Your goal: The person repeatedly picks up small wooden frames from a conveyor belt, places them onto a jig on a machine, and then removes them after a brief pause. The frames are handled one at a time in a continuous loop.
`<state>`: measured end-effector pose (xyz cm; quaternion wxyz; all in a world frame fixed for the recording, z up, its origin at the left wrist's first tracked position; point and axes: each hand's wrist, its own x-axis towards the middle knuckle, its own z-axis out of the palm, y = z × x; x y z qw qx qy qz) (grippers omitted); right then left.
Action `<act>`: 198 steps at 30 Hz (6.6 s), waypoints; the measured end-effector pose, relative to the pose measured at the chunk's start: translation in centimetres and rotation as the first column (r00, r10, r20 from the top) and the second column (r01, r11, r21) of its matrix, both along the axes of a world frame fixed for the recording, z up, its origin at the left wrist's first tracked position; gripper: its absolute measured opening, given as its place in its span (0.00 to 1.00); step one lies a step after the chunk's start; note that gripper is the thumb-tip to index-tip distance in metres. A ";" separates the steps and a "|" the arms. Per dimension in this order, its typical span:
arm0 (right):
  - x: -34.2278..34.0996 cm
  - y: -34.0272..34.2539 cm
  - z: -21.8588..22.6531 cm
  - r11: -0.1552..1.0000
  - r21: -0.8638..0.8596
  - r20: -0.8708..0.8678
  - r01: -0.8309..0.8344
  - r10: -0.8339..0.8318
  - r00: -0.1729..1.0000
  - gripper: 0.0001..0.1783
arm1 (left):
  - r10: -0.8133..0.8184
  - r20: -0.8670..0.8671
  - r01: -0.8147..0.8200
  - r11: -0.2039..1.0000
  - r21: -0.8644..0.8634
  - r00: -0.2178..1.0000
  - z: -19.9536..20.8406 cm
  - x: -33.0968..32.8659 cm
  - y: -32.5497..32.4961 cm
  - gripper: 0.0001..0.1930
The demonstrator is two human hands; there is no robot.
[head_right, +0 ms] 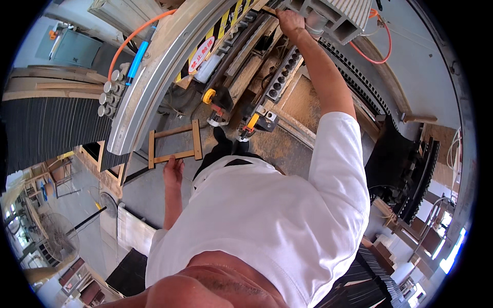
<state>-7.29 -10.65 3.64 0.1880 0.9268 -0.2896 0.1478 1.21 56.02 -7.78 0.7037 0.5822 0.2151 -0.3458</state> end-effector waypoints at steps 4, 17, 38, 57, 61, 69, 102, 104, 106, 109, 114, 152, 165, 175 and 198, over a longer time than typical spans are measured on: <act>0.5 -0.1 0.2 0.999 -0.014 -0.069 0.033 -0.034 0.997 0.13 | 0.007 -0.001 -0.007 0.998 0.057 1.000 -1.4 0.2 1.3 0.11; 0.8 0.1 1.1 0.996 -0.034 -0.194 0.082 -0.087 0.977 0.12 | 0.116 0.022 -0.117 0.984 0.134 0.993 -2.1 -1.4 6.0 0.10; 0.2 46.1 6.5 0.812 0.434 0.631 -0.389 0.034 0.775 0.07 | 0.278 0.324 -0.353 0.913 0.203 0.904 -1.2 18.8 44.0 0.19; -16.8 61.0 -15.7 -0.262 0.939 -0.304 0.224 -0.328 0.894 0.10 | -0.487 0.299 -0.080 0.420 0.904 0.821 -14.4 40.9 42.0 0.20; -11.3 62.0 -16.3 0.256 0.943 -0.229 0.212 0.040 0.973 0.06 | -0.518 0.453 -0.293 0.363 0.884 0.725 -14.0 37.6 41.9 0.19; -7.0 61.6 -14.5 0.004 0.986 -0.158 0.164 -0.244 0.957 0.13 | -0.942 0.208 -0.208 0.156 0.966 0.262 -9.9 30.7 33.9 0.24; -51.6 68.4 33.8 0.371 0.172 0.393 0.913 -0.875 0.282 0.18 | -0.764 0.565 0.725 0.193 0.661 -0.311 -5.2 12.4 6.6 0.15; -48.5 66.2 33.7 0.455 0.153 0.450 0.877 -0.822 0.348 0.18 | -0.732 0.604 0.737 0.211 0.642 -0.316 -3.9 11.1 4.0 0.14; -43.4 63.2 33.4 0.565 0.187 0.483 0.804 -0.765 0.425 0.18 | -0.676 0.654 0.761 0.212 0.613 -0.338 -1.6 9.7 1.7 0.14; -32.0 58.3 31.9 0.693 0.397 0.642 0.601 -0.678 0.358 0.17 | -0.634 0.720 0.810 0.246 0.532 -0.281 0.4 7.3 -2.2 0.14; -25.8 49.7 26.4 0.895 0.213 0.596 0.392 -0.437 0.674 0.13 | -0.635 0.765 0.888 0.287 0.359 -0.105 7.1 1.4 -11.5 0.13; -2.7 17.2 0.2 0.938 0.292 0.555 -0.187 -0.007 0.832 0.11 | -0.695 0.151 0.711 0.682 -0.170 0.703 10.7 -2.0 -12.1 0.07; 0.5 6.8 2.4 0.993 0.110 -0.030 0.042 -0.038 0.999 0.16 | -0.226 -0.031 0.216 0.957 -0.192 0.974 5.4 -0.8 -3.2 0.04; 1.2 -0.8 -0.6 0.994 0.106 -0.013 0.028 -0.027 1.000 0.20 | -0.054 -0.037 0.054 0.999 -0.005 0.998 1.5 -0.5 -2.6 0.08; 0.9 -0.2 1.0 0.999 0.038 0.007 -0.015 0.014 1.000 0.10 | 0.275 0.096 -0.280 0.959 0.040 0.957 -3.3 -1.8 6.9 0.04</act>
